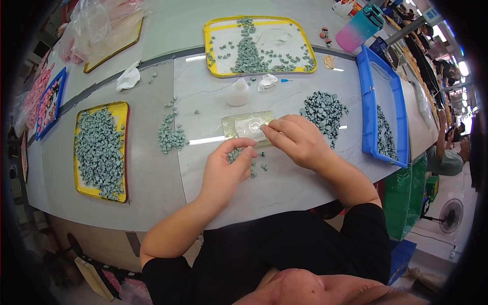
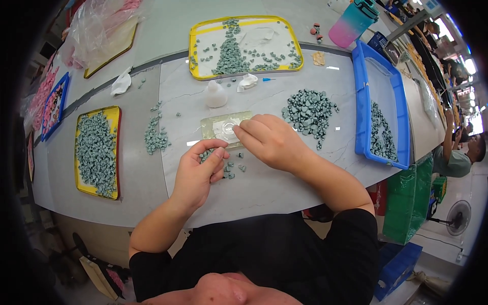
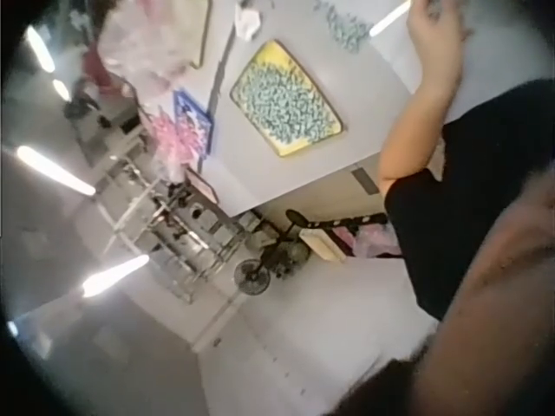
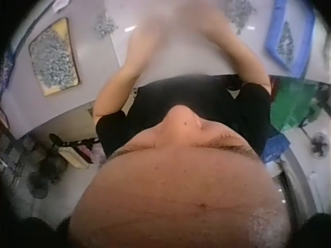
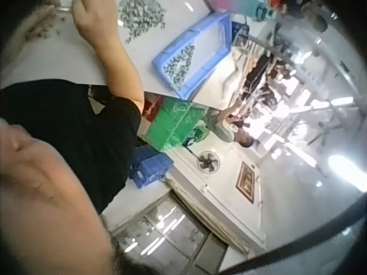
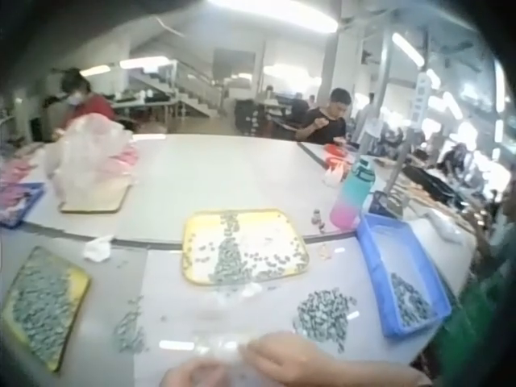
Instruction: The recorder is packing small green plastic parts into a small clear plastic bag at a factory workbench.
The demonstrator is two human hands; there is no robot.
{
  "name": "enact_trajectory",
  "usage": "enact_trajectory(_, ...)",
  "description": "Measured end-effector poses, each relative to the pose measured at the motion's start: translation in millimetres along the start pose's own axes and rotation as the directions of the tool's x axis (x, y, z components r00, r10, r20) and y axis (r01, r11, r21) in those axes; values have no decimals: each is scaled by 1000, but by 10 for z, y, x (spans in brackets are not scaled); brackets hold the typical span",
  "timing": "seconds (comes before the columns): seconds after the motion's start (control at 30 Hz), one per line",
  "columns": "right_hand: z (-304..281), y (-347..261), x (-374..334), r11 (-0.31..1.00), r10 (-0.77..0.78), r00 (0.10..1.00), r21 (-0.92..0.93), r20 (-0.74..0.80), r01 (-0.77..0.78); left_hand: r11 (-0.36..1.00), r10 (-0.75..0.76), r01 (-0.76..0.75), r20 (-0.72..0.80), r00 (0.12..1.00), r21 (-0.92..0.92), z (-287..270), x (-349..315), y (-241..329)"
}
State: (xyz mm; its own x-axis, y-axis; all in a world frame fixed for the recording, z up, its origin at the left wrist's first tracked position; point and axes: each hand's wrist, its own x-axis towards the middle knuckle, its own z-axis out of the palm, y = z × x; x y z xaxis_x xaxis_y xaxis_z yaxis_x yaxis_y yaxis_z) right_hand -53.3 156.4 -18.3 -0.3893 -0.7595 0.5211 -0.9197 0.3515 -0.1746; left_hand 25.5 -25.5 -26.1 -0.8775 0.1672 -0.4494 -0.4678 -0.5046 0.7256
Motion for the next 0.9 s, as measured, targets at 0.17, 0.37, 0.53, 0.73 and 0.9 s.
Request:
enact_trajectory(0.17,60,-33,36,992,-65,998,-110,27,67,1000,13,-14,-28,1000,-25,-50,8,12)
enact_trajectory(0.37,92,-65,50,985,-90,994,-141,68,99,994,-15,9,-53,998,-113,-100,1,29)
enact_trajectory(0.53,86,-59,64,1000,1,998,-30,64,1,1000,19,-19,-5,1000,-13,-130,8,-13)
enact_trajectory(0.73,107,-159,81,664,565,818,528,111,-530,995,25,-28,-27,999,-100,-97,-10,34)
enact_trajectory(0.9,75,-234,109,-106,694,503,764,515,-636,989,8,-15,-49,999,-148,-109,-16,35)
